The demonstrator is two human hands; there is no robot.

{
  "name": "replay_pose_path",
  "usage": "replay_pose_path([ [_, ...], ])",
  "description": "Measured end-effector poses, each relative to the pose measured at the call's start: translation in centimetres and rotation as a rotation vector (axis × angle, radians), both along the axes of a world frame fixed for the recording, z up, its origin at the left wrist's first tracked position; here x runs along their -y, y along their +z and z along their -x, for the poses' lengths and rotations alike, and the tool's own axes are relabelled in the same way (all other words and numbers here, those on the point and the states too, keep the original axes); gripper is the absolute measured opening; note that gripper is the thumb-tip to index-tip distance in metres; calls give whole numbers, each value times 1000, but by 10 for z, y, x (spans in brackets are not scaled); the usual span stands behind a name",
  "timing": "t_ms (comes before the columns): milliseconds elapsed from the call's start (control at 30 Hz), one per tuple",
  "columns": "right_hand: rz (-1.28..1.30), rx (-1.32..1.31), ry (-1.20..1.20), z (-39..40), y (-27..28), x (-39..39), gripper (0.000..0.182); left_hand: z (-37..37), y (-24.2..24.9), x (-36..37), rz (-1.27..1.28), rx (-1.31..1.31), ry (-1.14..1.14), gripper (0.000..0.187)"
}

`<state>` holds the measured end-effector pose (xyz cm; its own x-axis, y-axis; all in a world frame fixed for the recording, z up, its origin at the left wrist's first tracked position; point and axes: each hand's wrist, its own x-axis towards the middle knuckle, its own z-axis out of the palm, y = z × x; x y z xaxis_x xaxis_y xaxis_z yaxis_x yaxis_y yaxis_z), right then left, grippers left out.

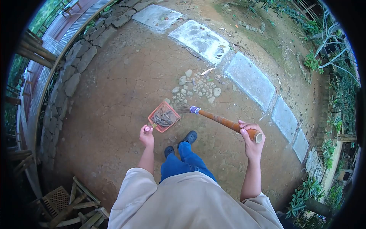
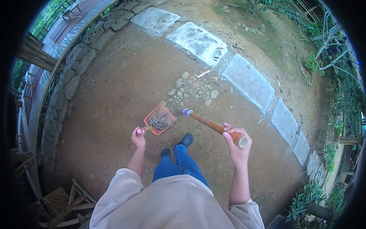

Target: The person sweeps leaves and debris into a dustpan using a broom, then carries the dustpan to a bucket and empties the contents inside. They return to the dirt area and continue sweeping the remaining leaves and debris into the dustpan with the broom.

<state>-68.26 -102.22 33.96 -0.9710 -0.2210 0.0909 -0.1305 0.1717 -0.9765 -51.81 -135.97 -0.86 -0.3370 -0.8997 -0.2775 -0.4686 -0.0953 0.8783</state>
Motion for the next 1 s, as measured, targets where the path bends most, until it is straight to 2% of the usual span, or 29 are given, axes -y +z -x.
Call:
replay_pose_path([
  [200,-36,-10,-163,-37,10,-19,11,1,1,-12,58,-106,-86,39],
  [300,-47,-11,-261,-61,10,-34,10,2,18,-19,3,-35,-117,39],
  [600,-27,-12,-570,-134,15,-95,7,-2,5,-44,11,-103,-299,39],
  [800,-27,-8,-735,-174,11,-139,8,5,-2,-77,-131,-165,-414,42],
  [900,-39,-3,-814,-187,9,-165,8,13,-4,-98,-27,-71,-493,43],
  [1000,-38,-11,-876,-191,1,-197,8,25,-2,-126,-78,-124,-537,41],
])
